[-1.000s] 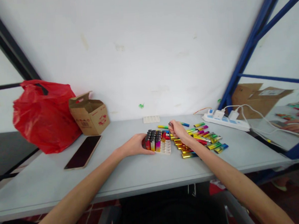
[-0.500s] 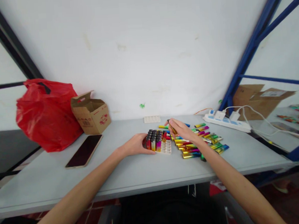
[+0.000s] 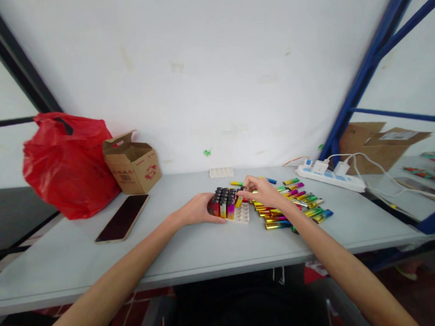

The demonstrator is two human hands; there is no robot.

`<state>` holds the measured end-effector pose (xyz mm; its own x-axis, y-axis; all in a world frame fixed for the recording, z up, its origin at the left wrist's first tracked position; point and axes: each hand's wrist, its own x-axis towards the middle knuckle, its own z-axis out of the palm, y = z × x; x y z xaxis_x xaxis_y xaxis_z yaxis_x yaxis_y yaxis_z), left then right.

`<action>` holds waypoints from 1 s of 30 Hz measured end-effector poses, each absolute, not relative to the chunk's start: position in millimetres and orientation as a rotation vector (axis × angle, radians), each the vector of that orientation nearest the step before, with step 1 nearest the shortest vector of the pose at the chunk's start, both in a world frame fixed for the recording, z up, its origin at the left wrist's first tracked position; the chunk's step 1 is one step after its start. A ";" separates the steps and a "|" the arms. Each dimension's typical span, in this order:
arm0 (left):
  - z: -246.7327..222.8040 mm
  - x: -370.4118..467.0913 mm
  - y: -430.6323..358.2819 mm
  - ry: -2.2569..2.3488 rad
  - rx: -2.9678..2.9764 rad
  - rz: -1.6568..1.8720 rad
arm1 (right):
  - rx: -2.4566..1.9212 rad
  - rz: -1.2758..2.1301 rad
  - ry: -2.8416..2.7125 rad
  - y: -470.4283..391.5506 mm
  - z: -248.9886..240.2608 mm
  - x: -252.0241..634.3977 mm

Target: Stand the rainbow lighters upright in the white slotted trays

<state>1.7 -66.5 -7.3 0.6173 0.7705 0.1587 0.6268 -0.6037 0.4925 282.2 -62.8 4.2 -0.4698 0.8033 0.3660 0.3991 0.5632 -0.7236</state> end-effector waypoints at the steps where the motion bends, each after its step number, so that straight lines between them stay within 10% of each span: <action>1: -7.6 1.6 -66.4 1.122 2.460 0.501 | -0.964 0.695 -2.098 -63.4 4.3 281.3; 30: -8.1 0.9 -66.9 1.101 2.471 0.506 | -0.999 0.475 -2.256 -64.0 -2.1 280.7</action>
<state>0.9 -66.9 -8.1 0.6268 0.7614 0.1659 0.6217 -0.6170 0.4825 280.7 -64.0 -2.1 -0.5224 0.7571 0.3923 0.5348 0.6492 -0.5409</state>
